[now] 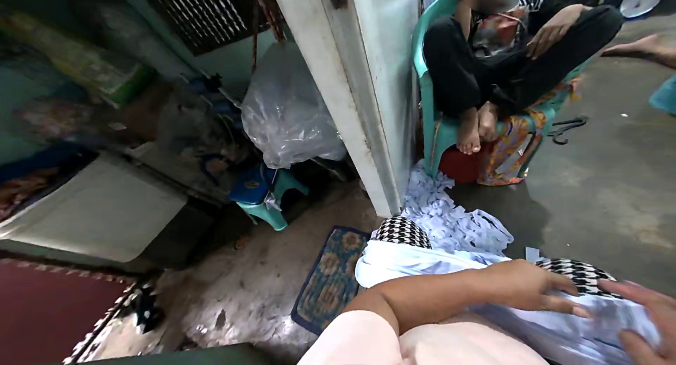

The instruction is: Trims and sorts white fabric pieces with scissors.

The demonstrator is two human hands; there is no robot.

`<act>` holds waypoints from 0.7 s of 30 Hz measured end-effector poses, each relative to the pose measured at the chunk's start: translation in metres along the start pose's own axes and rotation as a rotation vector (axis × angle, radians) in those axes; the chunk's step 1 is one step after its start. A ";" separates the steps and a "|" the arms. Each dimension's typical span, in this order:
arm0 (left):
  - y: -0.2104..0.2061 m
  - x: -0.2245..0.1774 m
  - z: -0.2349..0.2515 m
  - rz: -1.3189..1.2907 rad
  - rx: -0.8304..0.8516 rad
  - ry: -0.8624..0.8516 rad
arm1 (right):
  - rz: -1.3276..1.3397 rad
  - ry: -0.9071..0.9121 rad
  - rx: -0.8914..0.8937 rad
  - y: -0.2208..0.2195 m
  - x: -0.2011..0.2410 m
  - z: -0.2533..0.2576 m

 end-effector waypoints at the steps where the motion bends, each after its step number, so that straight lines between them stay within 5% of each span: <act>1: -0.002 0.000 -0.001 0.024 -0.008 -0.024 | -0.023 0.041 0.064 -0.008 0.012 0.006; 5: -0.005 -0.008 -0.004 0.136 -0.032 -0.092 | -0.159 0.071 0.296 -0.033 0.024 0.017; 11: 0.016 -0.008 -0.003 0.050 -0.040 0.019 | -0.028 -0.057 0.381 -0.009 -0.032 0.011; 16: 0.013 0.002 0.011 -0.035 0.028 0.100 | 0.197 -0.273 0.327 -0.013 -0.085 -0.017; 21: 0.007 0.017 0.016 -0.201 -0.002 0.079 | 0.328 -0.424 0.203 0.014 -0.091 -0.028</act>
Point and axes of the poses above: each hand's wrist, its own z-axis towards the middle knuckle, its own y-axis out of the back of the hand, x = y × z, the point moved 8 cm from there along z, towards the middle knuckle, and after that the axes turned 13 degrees about -z, right-handed, at the moved point
